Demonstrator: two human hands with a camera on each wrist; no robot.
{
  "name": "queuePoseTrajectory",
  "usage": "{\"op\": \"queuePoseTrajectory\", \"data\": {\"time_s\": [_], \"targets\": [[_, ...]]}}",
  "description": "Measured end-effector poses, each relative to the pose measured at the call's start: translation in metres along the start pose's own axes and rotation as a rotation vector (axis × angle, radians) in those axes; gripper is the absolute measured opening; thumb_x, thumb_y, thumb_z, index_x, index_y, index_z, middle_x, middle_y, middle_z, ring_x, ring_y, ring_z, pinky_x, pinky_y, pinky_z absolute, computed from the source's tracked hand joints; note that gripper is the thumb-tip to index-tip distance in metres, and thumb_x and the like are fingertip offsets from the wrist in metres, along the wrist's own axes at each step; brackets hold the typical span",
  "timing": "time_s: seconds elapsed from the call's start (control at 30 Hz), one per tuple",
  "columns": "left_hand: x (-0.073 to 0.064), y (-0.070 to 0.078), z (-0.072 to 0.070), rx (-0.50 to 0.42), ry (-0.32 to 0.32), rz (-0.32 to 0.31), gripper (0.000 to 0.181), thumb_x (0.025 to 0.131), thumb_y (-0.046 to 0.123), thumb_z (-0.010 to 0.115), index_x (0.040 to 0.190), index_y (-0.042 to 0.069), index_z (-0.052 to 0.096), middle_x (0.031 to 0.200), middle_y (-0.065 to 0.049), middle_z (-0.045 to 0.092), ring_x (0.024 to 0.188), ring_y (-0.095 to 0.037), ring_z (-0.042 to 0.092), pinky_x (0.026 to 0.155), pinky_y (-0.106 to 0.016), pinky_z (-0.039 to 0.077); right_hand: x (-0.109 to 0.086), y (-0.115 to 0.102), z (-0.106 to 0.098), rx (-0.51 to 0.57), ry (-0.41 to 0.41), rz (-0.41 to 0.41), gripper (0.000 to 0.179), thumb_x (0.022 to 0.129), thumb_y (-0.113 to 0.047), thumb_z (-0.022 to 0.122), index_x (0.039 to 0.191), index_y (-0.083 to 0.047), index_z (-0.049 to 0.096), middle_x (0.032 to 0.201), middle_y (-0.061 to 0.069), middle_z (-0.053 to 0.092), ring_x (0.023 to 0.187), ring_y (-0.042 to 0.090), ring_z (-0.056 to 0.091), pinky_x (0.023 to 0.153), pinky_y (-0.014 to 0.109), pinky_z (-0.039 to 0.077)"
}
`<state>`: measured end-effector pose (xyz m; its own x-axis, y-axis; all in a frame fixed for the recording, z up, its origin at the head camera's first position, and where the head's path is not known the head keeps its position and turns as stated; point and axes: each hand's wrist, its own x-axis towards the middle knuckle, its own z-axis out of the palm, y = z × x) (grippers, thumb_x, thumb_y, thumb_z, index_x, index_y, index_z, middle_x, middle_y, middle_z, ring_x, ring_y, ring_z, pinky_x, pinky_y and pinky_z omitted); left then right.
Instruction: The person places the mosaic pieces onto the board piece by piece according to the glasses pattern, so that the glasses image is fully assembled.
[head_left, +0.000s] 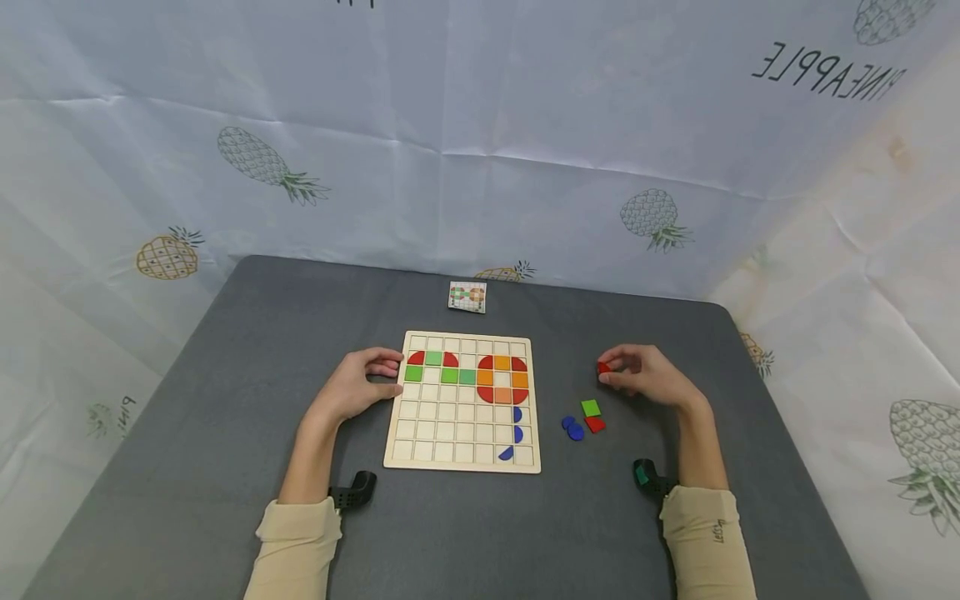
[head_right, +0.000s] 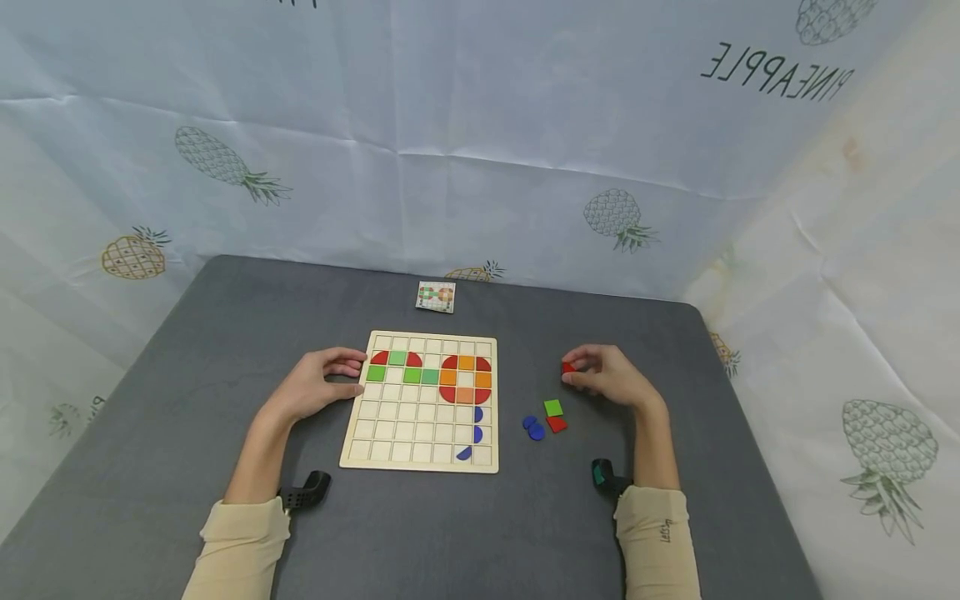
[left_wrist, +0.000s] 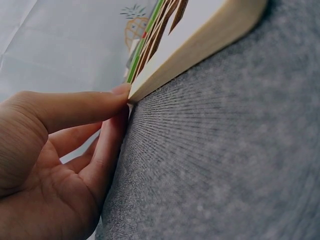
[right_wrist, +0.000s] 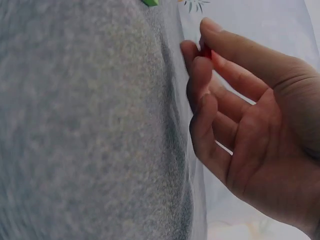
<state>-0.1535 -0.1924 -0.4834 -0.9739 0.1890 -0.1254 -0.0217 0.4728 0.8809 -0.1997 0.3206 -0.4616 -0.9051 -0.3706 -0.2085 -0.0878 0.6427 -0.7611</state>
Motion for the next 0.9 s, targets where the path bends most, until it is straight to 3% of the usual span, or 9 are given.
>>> {"op": "queuePoseTrajectory", "data": {"time_s": [0.27, 0.43, 0.63, 0.9], "targets": [[0.0, 0.0, 0.0, 0.001, 0.002, -0.013, 0.052, 0.094, 0.003, 0.081, 0.143, -0.001, 0.065, 0.131, -0.023, 0.071, 0.119, -0.034, 0.069, 0.089, -0.026, 0.055, 0.002, -0.007, 0.002, 0.034, 0.048, -0.04, 0.035, 0.101, -0.019, 0.079, 0.131, 0.0, 0.071, 0.113, 0.017, 0.08, 0.078, 0.022, 0.074, 0.069, 0.033, 0.061], [0.001, -0.001, -0.001, 0.008, 0.0, -0.015, 0.052, 0.094, 0.002, 0.081, 0.143, -0.001, 0.065, 0.131, -0.023, 0.071, 0.119, -0.034, 0.069, 0.092, -0.03, 0.055, 0.003, -0.011, 0.006, 0.056, 0.061, -0.074, 0.035, 0.101, -0.016, 0.079, 0.13, 0.001, 0.071, 0.111, 0.016, 0.08, 0.077, 0.026, 0.074, 0.068, 0.032, 0.061], [0.001, -0.001, -0.003, 0.019, 0.002, -0.014, 0.051, 0.094, 0.002, 0.081, 0.142, 0.0, 0.066, 0.131, -0.022, 0.072, 0.12, -0.033, 0.07, 0.097, -0.037, 0.055, 0.009, -0.018, 0.014, 0.076, 0.073, -0.117, 0.035, 0.101, -0.014, 0.078, 0.132, 0.002, 0.07, 0.106, 0.015, 0.078, 0.074, 0.019, 0.071, 0.068, 0.031, 0.061], [0.001, 0.002, -0.002, 0.008, -0.001, -0.03, 0.053, 0.093, 0.003, 0.082, 0.143, 0.001, 0.066, 0.132, -0.021, 0.072, 0.121, -0.033, 0.069, 0.097, -0.033, 0.054, 0.015, -0.043, 0.027, 0.077, 0.118, -0.138, 0.037, 0.099, -0.014, 0.081, 0.132, 0.001, 0.07, 0.121, 0.016, 0.074, 0.089, 0.011, 0.072, 0.082, 0.022, 0.061]]}}
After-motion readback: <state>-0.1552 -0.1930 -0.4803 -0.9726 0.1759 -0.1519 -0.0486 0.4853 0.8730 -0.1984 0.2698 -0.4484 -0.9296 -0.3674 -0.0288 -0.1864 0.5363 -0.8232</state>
